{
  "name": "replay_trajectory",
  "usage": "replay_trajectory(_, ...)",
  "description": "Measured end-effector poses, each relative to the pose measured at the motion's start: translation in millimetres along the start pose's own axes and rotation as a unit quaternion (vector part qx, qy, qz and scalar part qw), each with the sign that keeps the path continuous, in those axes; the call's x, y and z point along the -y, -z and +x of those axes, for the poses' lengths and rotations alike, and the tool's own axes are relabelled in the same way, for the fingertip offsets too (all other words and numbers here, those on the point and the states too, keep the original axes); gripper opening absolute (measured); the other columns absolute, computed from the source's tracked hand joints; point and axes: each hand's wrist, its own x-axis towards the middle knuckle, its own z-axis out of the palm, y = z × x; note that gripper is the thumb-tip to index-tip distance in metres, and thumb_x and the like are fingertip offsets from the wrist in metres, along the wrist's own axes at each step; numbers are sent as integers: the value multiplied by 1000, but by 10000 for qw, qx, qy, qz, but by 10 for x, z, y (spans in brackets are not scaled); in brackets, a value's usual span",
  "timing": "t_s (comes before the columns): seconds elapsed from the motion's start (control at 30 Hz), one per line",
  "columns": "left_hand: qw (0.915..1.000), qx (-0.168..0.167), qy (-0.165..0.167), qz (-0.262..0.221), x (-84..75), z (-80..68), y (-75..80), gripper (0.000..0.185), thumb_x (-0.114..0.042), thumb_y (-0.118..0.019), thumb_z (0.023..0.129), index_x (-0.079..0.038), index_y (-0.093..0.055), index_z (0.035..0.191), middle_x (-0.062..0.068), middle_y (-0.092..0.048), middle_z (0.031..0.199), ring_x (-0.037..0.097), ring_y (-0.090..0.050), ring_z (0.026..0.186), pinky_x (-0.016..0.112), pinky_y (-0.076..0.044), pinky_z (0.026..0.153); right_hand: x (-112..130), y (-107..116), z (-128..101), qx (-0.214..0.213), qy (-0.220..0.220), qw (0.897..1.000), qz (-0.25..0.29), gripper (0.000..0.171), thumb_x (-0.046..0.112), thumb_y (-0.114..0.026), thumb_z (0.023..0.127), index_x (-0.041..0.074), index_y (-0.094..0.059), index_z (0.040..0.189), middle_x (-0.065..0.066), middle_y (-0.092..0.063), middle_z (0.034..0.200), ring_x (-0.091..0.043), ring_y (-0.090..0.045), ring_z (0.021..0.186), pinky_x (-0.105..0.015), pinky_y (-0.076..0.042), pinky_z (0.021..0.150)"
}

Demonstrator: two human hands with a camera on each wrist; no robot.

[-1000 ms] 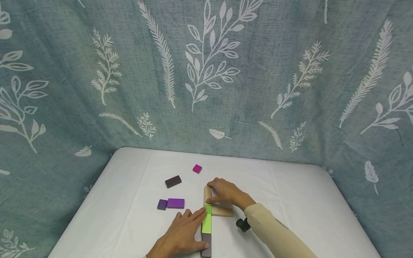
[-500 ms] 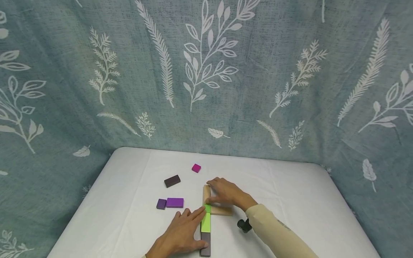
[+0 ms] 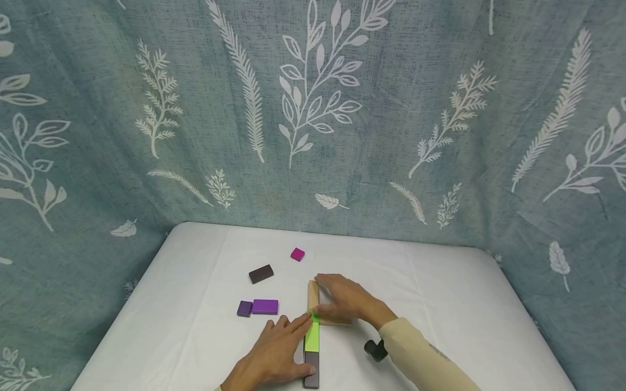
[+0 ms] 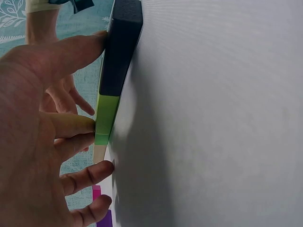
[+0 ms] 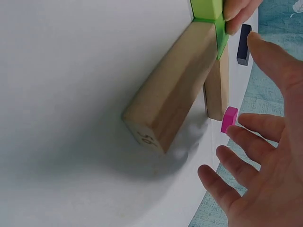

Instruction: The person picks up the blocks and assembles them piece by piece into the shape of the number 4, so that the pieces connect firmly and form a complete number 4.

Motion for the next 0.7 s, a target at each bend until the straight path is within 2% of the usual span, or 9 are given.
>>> replay_trajectory(0.13, 10000, -33, -36, 35, 1, -11, 6, 95, -68, -71, 80, -19, -41, 156, -8, -37, 160, 15, -44, 103, 38, -37, 83, -4, -56, -77, -2, 29, 10000, 73, 88, 56, -73, 87, 6, -43, 153, -9, -43, 156, -30, -38, 144, -50, -33, 113)
replay_trajectory(0.43, 9999, 71, 87, -9, 4, 4, -7, 96, -69, -70, 80, -18, -41, 156, -9, -34, 162, 22, -48, 117, 50, -39, 96, -30, -216, -267, -257, 479, 9985, 77, 109, 72, -71, 79, 5, -35, 157, -8, -35, 162, -34, -28, 149, -55, -31, 113)
replay_trajectory(0.6, 10000, 3, 29, 25, -2, 2, -10, 96, -69, -70, 79, -17, -42, 155, -8, -35, 161, 26, -50, 121, 51, -40, 95, -21, -299, -340, -342, 543, 9979, -30, 111, 77, -66, 79, 8, -31, 159, -5, -29, 164, -33, -21, 151, -56, -23, 117)
replay_trajectory(0.7, 10000, -30, -1, 45, -5, -2, -15, 96, -69, -70, 79, -17, -43, 155, -8, -36, 161, 23, -50, 117, 48, -40, 92, -27, -349, -363, -365, 567, 9976, -130, 111, 79, -63, 79, 9, -30, 159, -4, -28, 165, -33, -19, 152, -57, -21, 117)
